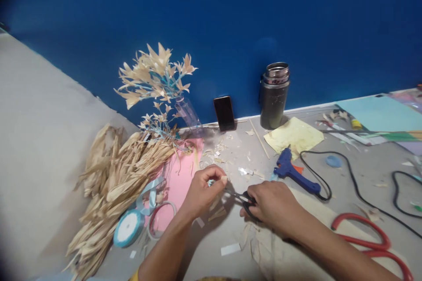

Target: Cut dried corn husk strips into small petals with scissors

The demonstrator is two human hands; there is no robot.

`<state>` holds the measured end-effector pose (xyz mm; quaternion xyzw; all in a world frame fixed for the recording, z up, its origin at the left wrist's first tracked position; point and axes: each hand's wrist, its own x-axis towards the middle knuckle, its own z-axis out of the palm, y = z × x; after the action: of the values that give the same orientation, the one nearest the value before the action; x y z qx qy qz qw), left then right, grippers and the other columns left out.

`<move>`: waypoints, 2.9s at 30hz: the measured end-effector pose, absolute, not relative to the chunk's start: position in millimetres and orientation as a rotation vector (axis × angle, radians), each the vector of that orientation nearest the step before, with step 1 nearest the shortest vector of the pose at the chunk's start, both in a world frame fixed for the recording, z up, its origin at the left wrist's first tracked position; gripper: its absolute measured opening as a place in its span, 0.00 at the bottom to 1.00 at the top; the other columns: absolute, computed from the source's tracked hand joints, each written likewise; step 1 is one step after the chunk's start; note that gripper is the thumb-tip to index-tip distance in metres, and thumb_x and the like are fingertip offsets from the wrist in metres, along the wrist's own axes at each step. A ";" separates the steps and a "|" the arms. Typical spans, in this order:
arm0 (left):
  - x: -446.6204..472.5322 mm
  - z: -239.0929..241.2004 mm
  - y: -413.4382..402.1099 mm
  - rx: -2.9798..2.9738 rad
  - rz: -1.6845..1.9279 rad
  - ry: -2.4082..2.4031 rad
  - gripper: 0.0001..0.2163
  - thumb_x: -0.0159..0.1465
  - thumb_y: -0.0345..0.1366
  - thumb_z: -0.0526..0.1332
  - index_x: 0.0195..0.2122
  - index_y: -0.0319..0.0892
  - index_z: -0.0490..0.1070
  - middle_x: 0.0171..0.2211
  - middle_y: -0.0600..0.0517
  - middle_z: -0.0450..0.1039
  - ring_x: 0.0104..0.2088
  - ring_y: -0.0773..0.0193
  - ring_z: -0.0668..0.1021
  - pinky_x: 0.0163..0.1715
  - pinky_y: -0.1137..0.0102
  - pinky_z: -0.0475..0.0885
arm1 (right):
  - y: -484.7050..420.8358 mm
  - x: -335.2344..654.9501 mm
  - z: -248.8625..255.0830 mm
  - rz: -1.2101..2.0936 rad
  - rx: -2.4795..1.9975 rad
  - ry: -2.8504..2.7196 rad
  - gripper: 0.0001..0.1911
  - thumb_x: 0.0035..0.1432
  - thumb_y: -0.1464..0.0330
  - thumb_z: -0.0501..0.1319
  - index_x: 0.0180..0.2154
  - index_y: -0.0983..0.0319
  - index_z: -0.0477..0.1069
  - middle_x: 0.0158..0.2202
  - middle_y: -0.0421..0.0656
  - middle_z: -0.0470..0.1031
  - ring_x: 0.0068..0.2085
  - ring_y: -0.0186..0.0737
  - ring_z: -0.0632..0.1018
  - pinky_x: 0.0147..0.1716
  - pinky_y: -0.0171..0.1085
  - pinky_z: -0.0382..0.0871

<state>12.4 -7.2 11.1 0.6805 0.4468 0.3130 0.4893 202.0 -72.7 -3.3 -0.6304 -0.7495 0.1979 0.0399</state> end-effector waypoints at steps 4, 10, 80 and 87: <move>10.5 5.3 -0.5 1.454 0.949 1.081 0.06 0.55 0.35 0.66 0.23 0.41 0.74 0.27 0.53 0.71 0.31 0.66 0.71 0.33 0.72 0.65 | -69.2 208.9 -2.7 0.635 -1.992 -2.278 0.08 0.55 0.68 0.63 0.24 0.60 0.74 0.27 0.49 0.81 0.30 0.52 0.80 0.25 0.37 0.48; 14.4 7.6 -6.7 1.121 0.864 1.034 0.08 0.52 0.37 0.70 0.25 0.39 0.75 0.23 0.51 0.75 0.26 0.66 0.74 0.30 0.71 0.67 | -63.3 214.5 -6.3 0.991 -1.645 -1.493 0.08 0.57 0.63 0.62 0.36 0.61 0.71 0.31 0.45 0.79 0.32 0.46 0.79 0.29 0.38 0.66; 39.2 -22.4 -43.7 0.696 0.702 0.473 0.20 0.45 0.42 0.76 0.23 0.40 0.64 0.25 0.51 0.73 0.29 0.63 0.76 0.32 0.68 0.69 | -72.0 194.0 -12.6 1.636 -0.977 -0.788 0.14 0.52 0.65 0.71 0.34 0.61 0.67 0.21 0.38 0.74 0.23 0.36 0.74 0.24 0.34 0.65; 44.7 -29.9 -47.1 0.671 0.754 0.560 0.18 0.49 0.38 0.75 0.32 0.39 0.67 0.26 0.51 0.75 0.27 0.66 0.76 0.33 0.70 0.68 | -69.7 192.1 -10.4 1.591 -1.065 -0.737 0.17 0.48 0.65 0.74 0.33 0.62 0.68 0.19 0.35 0.71 0.21 0.32 0.71 0.22 0.31 0.62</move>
<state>44.7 -47.1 -29.9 0.3172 0.2648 0.3563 0.8381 192.1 -69.7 -10.4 -0.4439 -0.3073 0.6632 0.5183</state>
